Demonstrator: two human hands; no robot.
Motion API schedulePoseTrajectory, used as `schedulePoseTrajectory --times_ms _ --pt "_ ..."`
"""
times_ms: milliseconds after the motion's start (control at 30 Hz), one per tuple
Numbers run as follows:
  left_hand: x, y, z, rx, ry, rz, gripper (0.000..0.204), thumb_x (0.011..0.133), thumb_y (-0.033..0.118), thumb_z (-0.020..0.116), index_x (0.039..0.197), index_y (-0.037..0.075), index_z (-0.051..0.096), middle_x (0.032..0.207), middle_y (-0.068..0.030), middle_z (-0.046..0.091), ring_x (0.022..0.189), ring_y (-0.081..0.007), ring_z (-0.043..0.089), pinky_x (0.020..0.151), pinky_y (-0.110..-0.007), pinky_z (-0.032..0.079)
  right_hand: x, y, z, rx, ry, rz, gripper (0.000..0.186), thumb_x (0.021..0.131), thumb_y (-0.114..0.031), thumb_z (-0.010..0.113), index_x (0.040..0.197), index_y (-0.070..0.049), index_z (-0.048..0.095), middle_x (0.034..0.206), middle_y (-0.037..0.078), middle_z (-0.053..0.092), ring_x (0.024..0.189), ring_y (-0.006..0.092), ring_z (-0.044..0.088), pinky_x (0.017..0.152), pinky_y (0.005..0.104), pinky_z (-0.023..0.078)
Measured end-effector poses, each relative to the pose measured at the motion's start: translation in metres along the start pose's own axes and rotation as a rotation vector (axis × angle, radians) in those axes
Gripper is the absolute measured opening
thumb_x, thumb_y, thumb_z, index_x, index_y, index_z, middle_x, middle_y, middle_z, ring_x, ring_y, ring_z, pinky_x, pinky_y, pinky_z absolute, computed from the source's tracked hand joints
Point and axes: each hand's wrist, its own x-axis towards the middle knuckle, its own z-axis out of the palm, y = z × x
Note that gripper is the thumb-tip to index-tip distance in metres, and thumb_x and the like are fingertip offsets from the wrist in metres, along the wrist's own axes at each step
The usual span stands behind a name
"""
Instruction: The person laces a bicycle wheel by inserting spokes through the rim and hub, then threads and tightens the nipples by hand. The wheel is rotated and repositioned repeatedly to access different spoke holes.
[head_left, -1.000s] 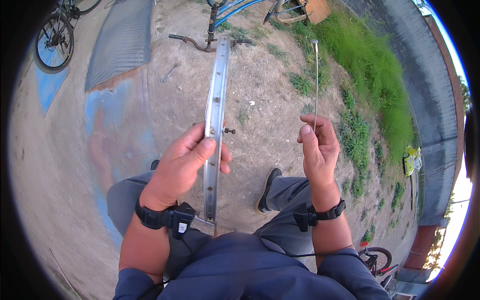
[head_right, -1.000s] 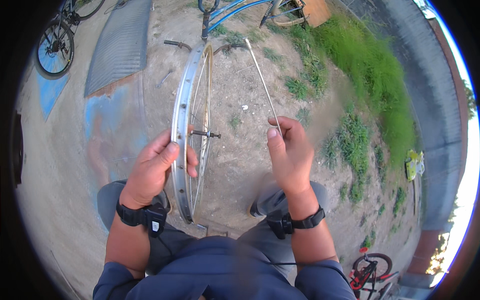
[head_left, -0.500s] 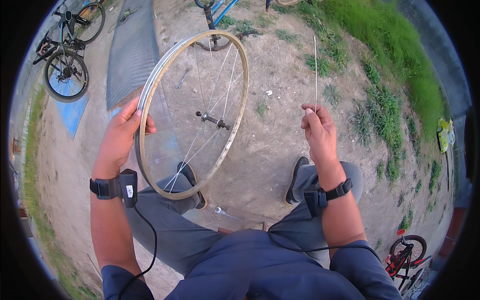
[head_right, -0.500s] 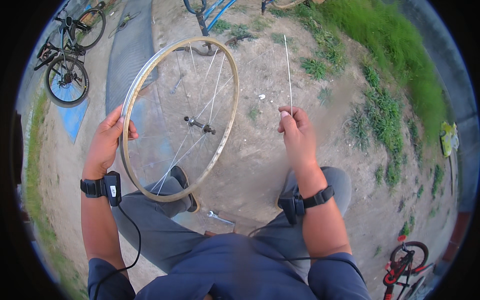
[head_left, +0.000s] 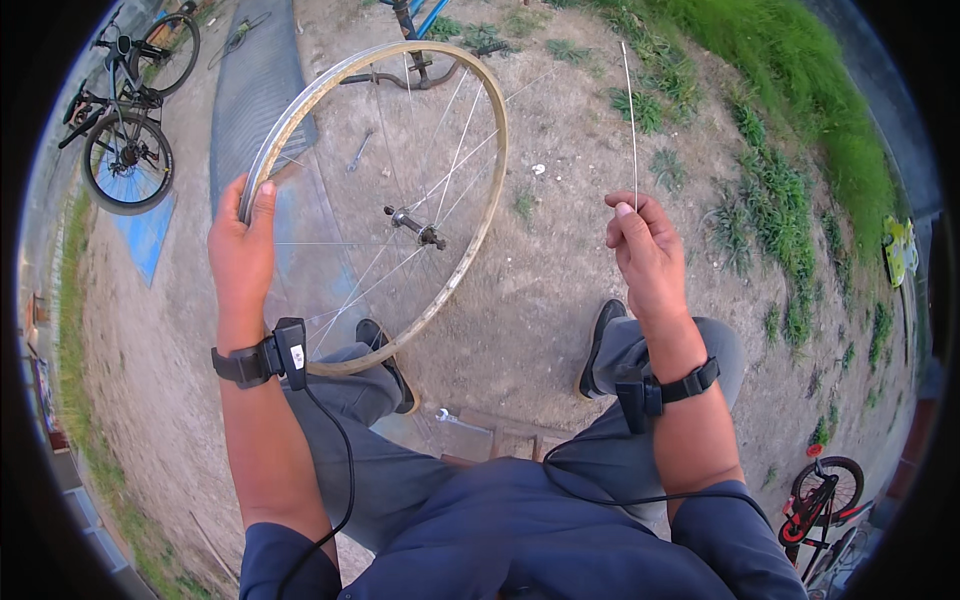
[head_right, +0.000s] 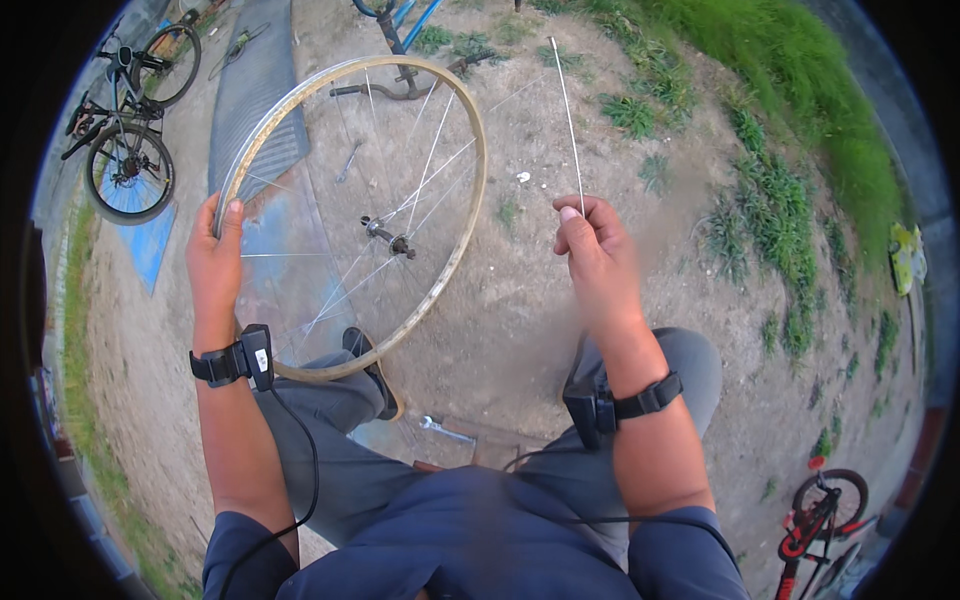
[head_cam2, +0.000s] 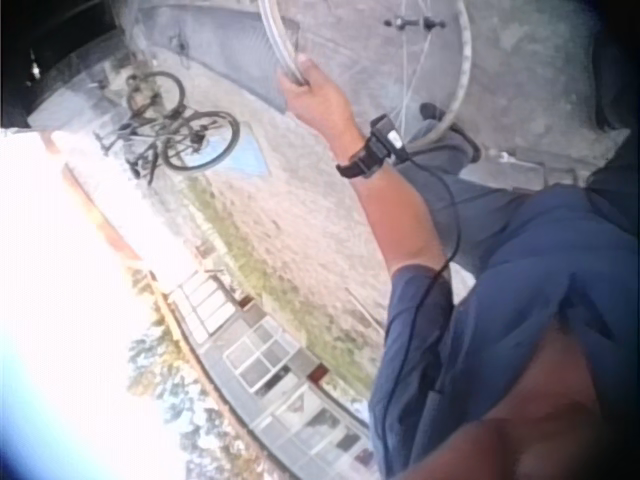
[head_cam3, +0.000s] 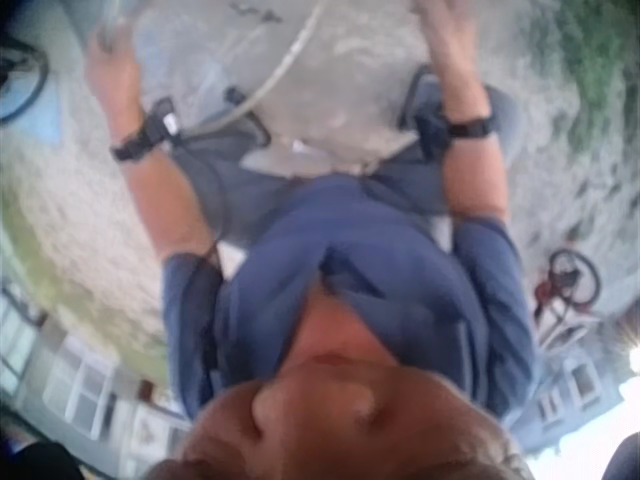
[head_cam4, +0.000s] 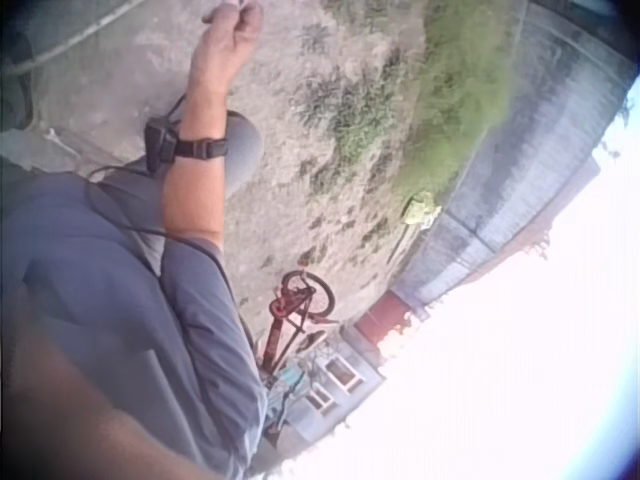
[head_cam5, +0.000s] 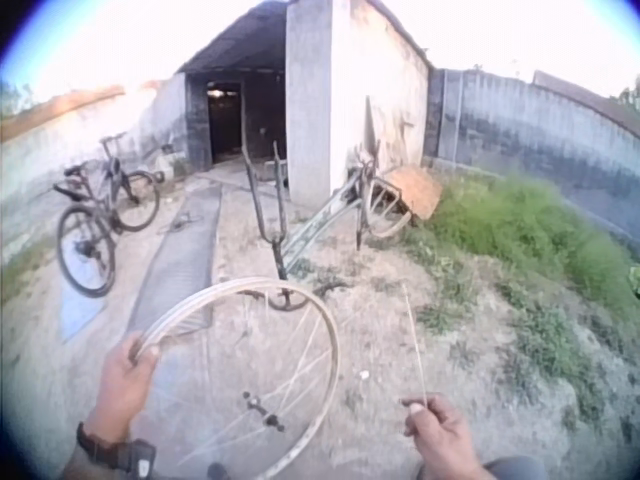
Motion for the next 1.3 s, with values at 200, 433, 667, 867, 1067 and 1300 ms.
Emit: schedulePoseTrajectory --times_ms 200,433,667,867,1067,1300 --pt "0.018 -0.024 -0.001 -0.053 -0.008 -0.011 0.047 0.1 0.04 0.072 0.127 0.002 0.067 0.099 -0.0068 0.071 0.092 -0.0129 0.063 0.085 -0.028 0.05 0.003 -0.001 0.008 -0.035 0.037 0.028 0.024 0.106 -0.022 0.059 0.121 -0.003 0.065 0.08 -0.002 0.057 0.064 0.0016 0.04 0.053 0.019 0.026" --pt "0.026 -0.026 0.0 0.001 -0.016 0.048 0.047 0.095 0.042 0.078 0.118 0.001 0.07 0.093 -0.0038 0.07 0.085 -0.0115 0.061 0.079 -0.028 0.05 -0.003 -0.005 0.016 -0.102 0.038 0.06 0.024 0.107 -0.023 0.058 0.121 -0.005 0.066 0.078 -0.002 0.057 0.055 -0.0006 0.033 0.048 0.0185 0.022" --pt "0.026 -0.025 0.003 -0.021 0.001 0.109 0.042 0.091 0.039 0.082 0.11 0.003 0.07 0.084 -0.0006 0.066 0.076 -0.009 0.057 0.07 -0.027 0.048 -0.001 -0.005 0.015 -0.185 0.063 0.066 0.024 0.107 -0.023 0.057 0.121 -0.005 0.066 0.077 -0.002 0.057 0.053 -0.0006 0.032 0.047 0.0188 0.022" --pt "0.024 -0.02 0.003 -0.001 -0.003 0.085 0.041 0.091 0.037 0.083 0.109 0.002 0.07 0.083 -0.0008 0.065 0.076 -0.0098 0.057 0.07 -0.027 0.048 -0.003 -0.009 0.016 -0.199 0.075 0.084 0.025 0.104 -0.02 0.055 0.116 -0.001 0.066 0.078 -0.001 0.059 0.071 0.0069 0.049 0.066 0.0242 0.039" --pt "0.021 -0.004 0.007 -0.114 -0.039 0.098 0.038 0.091 0.031 0.083 0.11 0.0 0.071 0.083 -0.0003 0.065 0.077 -0.0082 0.057 0.071 -0.025 0.047 -0.004 -0.008 0.014 -0.191 0.054 0.065 0.026 0.105 -0.021 0.053 0.111 -0.001 0.068 0.08 -0.001 0.059 0.069 0.007 0.049 0.065 0.0246 0.039" --pt "0.015 0.019 0.008 -0.144 -0.08 0.082 0.033 0.091 0.027 0.083 0.109 0.001 0.072 0.083 0.0009 0.066 0.075 -0.0061 0.056 0.069 -0.024 0.047 -0.002 0.002 0.013 -0.001 0.012 0.061 0.027 0.106 -0.021 0.052 0.11 0.001 0.069 0.084 0.002 0.061 0.072 0.0099 0.056 0.066 0.0256 0.044"
